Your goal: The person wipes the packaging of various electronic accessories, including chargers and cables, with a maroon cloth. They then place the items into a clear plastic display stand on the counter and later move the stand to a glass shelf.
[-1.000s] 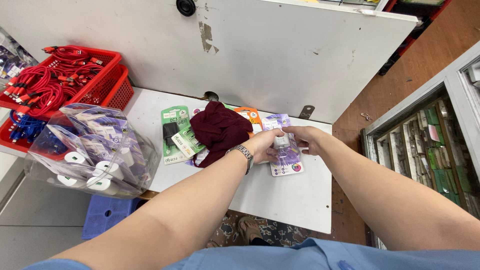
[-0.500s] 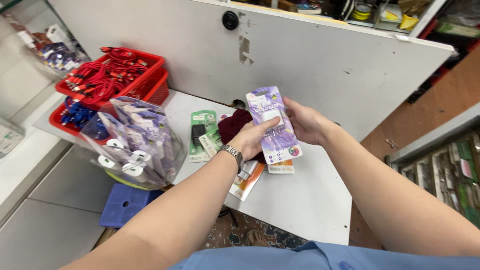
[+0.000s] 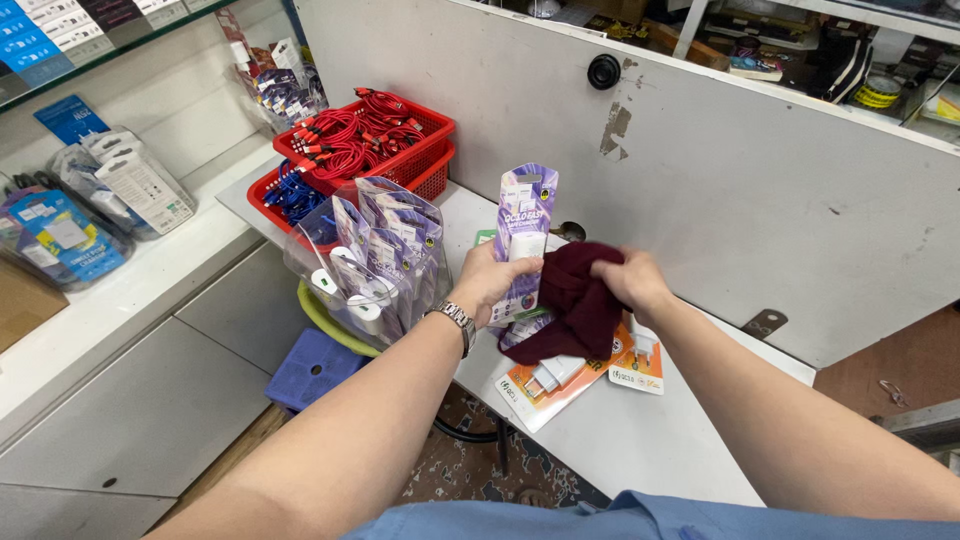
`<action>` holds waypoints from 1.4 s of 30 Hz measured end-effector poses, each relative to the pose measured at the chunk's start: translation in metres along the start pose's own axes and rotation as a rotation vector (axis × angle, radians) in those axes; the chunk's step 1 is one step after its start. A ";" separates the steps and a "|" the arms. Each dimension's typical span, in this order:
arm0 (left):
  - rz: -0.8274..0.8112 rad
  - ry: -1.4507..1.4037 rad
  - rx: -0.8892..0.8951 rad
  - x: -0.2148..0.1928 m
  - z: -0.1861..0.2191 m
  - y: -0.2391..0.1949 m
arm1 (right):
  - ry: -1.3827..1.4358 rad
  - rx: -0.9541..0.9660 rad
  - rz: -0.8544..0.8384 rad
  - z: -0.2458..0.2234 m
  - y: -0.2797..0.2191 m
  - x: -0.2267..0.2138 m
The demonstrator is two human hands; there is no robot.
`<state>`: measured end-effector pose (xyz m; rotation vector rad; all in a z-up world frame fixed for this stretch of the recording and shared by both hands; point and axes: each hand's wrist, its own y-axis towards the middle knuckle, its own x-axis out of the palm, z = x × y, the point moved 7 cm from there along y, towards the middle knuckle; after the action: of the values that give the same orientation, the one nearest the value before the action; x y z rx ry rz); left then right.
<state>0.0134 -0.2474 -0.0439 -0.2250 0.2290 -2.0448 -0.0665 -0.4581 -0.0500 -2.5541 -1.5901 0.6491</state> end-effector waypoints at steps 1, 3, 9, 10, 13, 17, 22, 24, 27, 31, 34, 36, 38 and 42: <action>0.029 0.055 0.036 -0.002 0.001 0.002 | 0.027 -0.093 0.050 -0.020 -0.005 -0.009; 0.021 0.048 0.041 0.003 -0.001 0.009 | 0.109 -0.254 0.073 -0.063 -0.019 -0.018; 0.014 0.062 0.204 0.021 0.027 0.022 | -0.458 -0.937 0.109 -0.131 -0.068 0.024; 0.015 0.068 0.224 0.019 0.035 0.021 | -0.521 -0.919 0.163 -0.126 -0.065 0.025; -0.170 -0.156 0.074 0.017 0.047 0.009 | -0.284 -0.555 0.276 -0.099 -0.038 -0.012; -0.251 -0.041 0.026 0.021 0.070 -0.005 | 0.688 -0.254 0.043 -0.088 -0.004 -0.037; -0.362 0.087 0.031 0.038 0.076 -0.010 | 0.455 -0.277 -0.008 -0.113 0.013 -0.027; -0.422 -0.023 0.070 0.041 0.077 -0.011 | 0.444 -0.230 0.093 -0.113 0.010 -0.030; -0.359 -0.373 -0.006 0.031 0.070 -0.002 | 0.614 -0.206 0.172 -0.109 -0.001 -0.035; -0.140 -0.665 -0.057 0.023 0.066 0.021 | 0.422 -0.398 -0.111 -0.118 -0.027 -0.003; 0.017 -0.675 -0.098 0.025 0.067 0.038 | -0.395 -0.942 0.047 -0.124 -0.065 0.026; -0.033 -0.706 -0.116 0.026 0.067 0.040 | -0.281 -0.841 0.058 -0.111 -0.056 0.023; -0.072 -0.703 -0.098 0.028 0.069 0.039 | -0.238 -0.705 0.087 -0.094 -0.041 0.005; -0.130 -0.626 -0.010 0.012 0.083 0.023 | -0.564 -0.425 0.011 -0.072 -0.009 -0.013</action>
<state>0.0487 -0.2740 0.0311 -0.8827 -0.1693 -1.9937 -0.0516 -0.4531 0.0225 -2.8334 -2.0699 1.2418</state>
